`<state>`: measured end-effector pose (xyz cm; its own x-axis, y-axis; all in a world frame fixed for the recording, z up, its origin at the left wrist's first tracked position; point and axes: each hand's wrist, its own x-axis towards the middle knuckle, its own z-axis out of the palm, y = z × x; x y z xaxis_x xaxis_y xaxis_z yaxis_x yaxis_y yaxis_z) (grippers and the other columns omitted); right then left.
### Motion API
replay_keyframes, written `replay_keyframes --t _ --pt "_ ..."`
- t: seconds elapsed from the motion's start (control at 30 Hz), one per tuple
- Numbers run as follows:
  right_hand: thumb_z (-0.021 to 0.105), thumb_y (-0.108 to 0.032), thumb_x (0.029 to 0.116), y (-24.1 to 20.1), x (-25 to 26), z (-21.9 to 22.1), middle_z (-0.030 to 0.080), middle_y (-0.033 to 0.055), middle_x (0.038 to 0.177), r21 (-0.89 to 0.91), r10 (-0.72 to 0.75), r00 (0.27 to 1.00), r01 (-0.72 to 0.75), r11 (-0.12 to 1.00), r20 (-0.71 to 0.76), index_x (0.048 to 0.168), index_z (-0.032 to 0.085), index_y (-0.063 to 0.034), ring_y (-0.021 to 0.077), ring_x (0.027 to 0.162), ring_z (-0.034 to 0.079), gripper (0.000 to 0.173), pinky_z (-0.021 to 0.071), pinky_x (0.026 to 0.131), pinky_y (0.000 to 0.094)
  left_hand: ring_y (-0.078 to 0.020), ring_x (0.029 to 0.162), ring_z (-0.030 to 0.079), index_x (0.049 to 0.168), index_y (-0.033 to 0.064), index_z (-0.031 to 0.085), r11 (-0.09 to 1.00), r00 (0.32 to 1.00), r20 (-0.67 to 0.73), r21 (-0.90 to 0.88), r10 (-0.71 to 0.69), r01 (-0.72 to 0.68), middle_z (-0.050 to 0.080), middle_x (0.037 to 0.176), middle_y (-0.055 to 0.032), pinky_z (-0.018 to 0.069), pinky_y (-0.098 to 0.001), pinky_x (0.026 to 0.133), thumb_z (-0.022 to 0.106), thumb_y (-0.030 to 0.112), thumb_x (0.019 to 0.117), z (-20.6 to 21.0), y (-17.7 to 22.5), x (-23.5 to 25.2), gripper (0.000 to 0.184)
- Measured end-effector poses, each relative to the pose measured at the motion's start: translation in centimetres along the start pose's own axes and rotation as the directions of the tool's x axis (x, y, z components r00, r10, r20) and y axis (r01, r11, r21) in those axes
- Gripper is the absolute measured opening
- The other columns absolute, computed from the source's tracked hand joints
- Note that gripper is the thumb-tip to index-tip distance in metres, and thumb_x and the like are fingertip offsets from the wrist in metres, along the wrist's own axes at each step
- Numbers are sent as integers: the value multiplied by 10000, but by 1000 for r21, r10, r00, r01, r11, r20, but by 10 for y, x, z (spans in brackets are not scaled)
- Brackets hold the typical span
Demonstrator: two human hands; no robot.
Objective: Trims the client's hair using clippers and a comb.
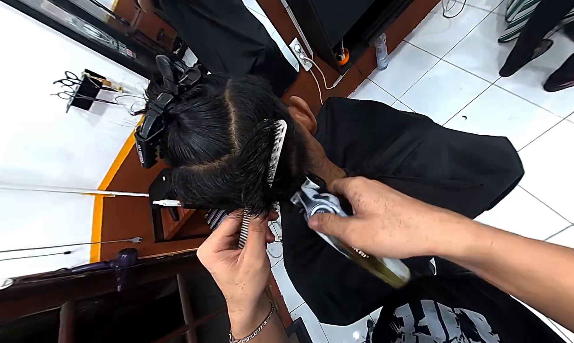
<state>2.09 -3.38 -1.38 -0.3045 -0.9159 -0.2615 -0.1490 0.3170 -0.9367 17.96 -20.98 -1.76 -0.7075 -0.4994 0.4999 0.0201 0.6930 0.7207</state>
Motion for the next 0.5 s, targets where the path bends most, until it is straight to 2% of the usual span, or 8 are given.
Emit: replay_keyframes --t 0.07,0.17,0.27,0.33,0.4,0.5 --pt "624 -450 1009 -3 -4 -2 587 -9 707 -43 33 998 -31 999 49 982 634 -110 65 639 595 341 471 557 266 19 563 618 917 40 704 1000 1000 1 9 1 -1 725 762 80 516 -145 491 568 22 960 0 0 1 143" --pt "597 -455 1026 3 -3 -6 572 1 668 28 112 990 -115 993 90 870 631 -104 62 592 567 385 445 527 246 18 558 616 928 40 701 1000 1000 2 10 -10 10 728 768 77 513 -142 488 569 26 967 0 0 0 138" --pt "608 -450 1023 3 2 -6 576 -4 631 102 71 996 -77 992 55 807 615 -112 48 558 568 401 445 504 223 21 558 615 934 42 700 1000 1000 -2 0 -16 16 732 772 79 505 -139 483 573 28 969 0 1 0 132" --pt "611 -438 1023 0 4 -5 583 -8 652 77 17 1000 -19 997 16 864 633 -111 48 580 581 364 462 516 230 19 558 616 938 35 698 1000 1000 -3 1 -14 14 730 769 78 509 -142 482 570 26 968 1 1 0 132" --pt "618 -426 1018 -1 1 -6 590 -13 705 -16 14 1000 -14 1000 26 976 644 -116 54 631 591 314 473 552 251 13 558 619 940 32 702 1000 1000 0 -5 -15 15 733 775 72 513 -147 481 569 23 966 1 1 0 136" --pt "608 -447 1022 2 -3 -10 578 -4 698 -22 111 990 -109 994 87 931 631 -111 63 623 579 349 459 553 255 22 559 619 941 47 703 1000 1000 -3 -2 -18 18 736 779 86 514 -138 490 567 31 968 1 1 0 139"
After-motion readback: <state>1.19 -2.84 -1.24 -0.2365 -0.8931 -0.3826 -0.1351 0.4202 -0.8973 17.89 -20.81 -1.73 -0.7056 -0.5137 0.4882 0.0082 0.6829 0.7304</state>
